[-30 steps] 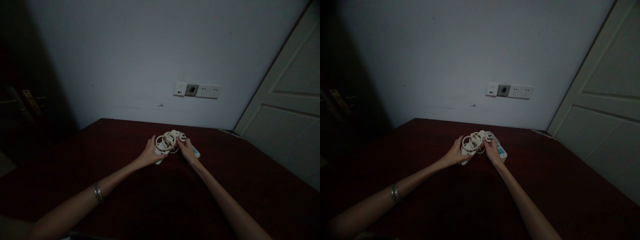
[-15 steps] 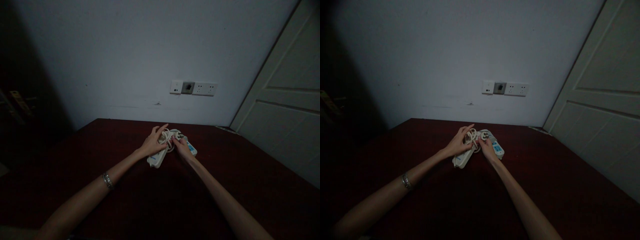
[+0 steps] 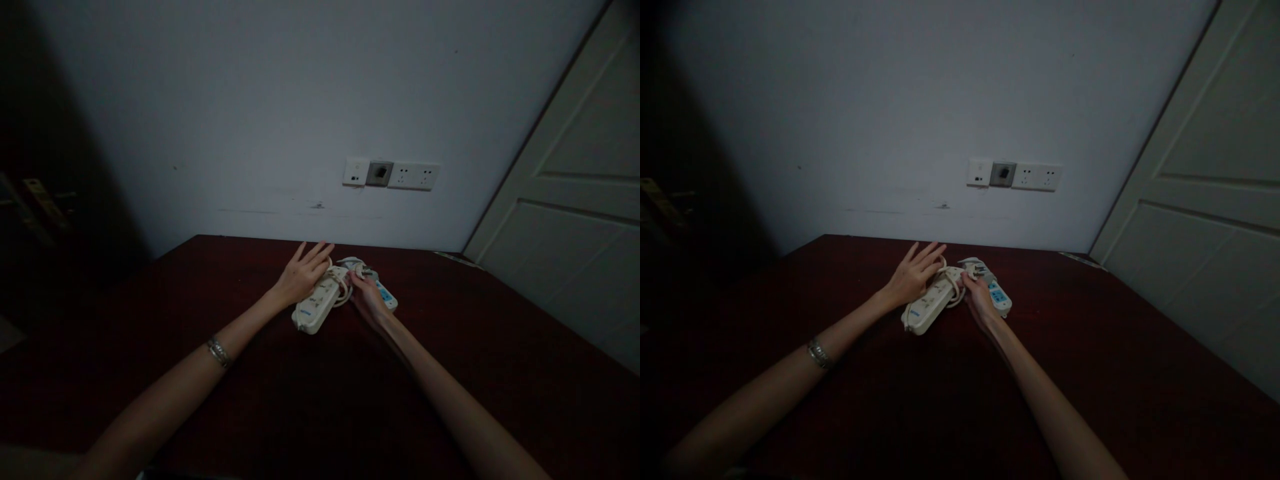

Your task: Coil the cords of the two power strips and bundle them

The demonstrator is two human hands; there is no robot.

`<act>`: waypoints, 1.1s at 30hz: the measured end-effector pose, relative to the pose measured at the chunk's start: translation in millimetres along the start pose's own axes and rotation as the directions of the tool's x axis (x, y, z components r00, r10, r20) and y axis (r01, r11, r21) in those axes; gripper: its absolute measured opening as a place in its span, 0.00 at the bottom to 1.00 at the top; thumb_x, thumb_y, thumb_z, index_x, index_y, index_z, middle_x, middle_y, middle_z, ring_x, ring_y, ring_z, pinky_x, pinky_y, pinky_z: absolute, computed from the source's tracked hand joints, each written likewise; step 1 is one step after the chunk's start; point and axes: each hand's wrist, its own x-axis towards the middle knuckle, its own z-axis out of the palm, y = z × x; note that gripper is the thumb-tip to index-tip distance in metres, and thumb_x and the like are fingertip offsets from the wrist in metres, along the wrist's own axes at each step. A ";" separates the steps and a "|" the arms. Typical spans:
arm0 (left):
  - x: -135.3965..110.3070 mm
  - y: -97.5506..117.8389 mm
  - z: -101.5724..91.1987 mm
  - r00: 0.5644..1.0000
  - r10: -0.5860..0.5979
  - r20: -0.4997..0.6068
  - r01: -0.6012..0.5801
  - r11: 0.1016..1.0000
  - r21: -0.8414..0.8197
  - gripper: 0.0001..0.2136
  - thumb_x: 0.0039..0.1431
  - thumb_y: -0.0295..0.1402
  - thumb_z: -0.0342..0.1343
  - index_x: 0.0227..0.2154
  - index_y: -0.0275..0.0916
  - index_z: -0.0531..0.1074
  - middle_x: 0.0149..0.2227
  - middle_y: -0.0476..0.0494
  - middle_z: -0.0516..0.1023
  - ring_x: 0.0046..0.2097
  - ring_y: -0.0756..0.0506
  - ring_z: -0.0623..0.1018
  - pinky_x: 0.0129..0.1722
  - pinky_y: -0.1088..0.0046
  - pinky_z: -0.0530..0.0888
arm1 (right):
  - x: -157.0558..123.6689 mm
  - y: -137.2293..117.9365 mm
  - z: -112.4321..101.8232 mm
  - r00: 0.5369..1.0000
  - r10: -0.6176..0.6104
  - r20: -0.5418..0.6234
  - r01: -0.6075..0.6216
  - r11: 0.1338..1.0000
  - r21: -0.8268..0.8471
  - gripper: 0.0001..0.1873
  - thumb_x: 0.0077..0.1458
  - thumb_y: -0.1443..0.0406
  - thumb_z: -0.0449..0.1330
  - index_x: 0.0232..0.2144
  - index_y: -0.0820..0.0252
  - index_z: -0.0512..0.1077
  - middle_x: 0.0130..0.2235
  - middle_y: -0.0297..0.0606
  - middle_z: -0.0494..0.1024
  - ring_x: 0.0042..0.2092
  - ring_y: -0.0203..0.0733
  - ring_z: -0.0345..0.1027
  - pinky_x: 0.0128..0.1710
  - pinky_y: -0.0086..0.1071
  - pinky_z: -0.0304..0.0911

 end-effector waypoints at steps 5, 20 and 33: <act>5.2 -1.4 -8.2 0.994 0.084 0.067 -0.072 0.983 -0.167 0.25 0.50 0.26 0.50 0.54 0.32 0.60 0.52 0.37 0.68 0.57 0.41 0.61 0.56 0.57 0.59 | 2.1 -0.5 -3.2 0.999 0.051 -0.017 -0.050 0.998 0.043 0.13 0.39 0.60 0.66 0.27 0.58 0.68 0.23 0.28 0.72 0.26 0.34 0.66 0.30 0.30 0.63; 16.5 4.0 -10.8 0.951 -0.071 0.301 0.262 0.703 -0.661 0.16 0.50 0.28 0.48 0.43 0.36 0.70 0.43 0.42 0.73 0.44 0.46 0.71 0.44 0.66 0.68 | 1.0 2.1 4.9 0.996 -0.047 0.080 0.047 0.999 0.002 0.17 0.37 0.58 0.67 0.27 0.59 0.68 0.23 0.29 0.71 0.29 0.36 0.66 0.29 0.28 0.61; 22.3 20.4 -15.2 0.859 -0.333 0.388 0.502 0.696 -0.514 0.08 0.45 0.31 0.53 0.30 0.35 0.70 0.29 0.45 0.71 0.30 0.48 0.69 0.32 0.71 0.66 | 8.8 7.6 -0.5 0.995 -0.096 0.038 0.099 0.991 -0.087 0.17 0.38 0.55 0.65 0.25 0.58 0.65 0.20 0.27 0.67 0.23 0.33 0.60 0.25 0.28 0.57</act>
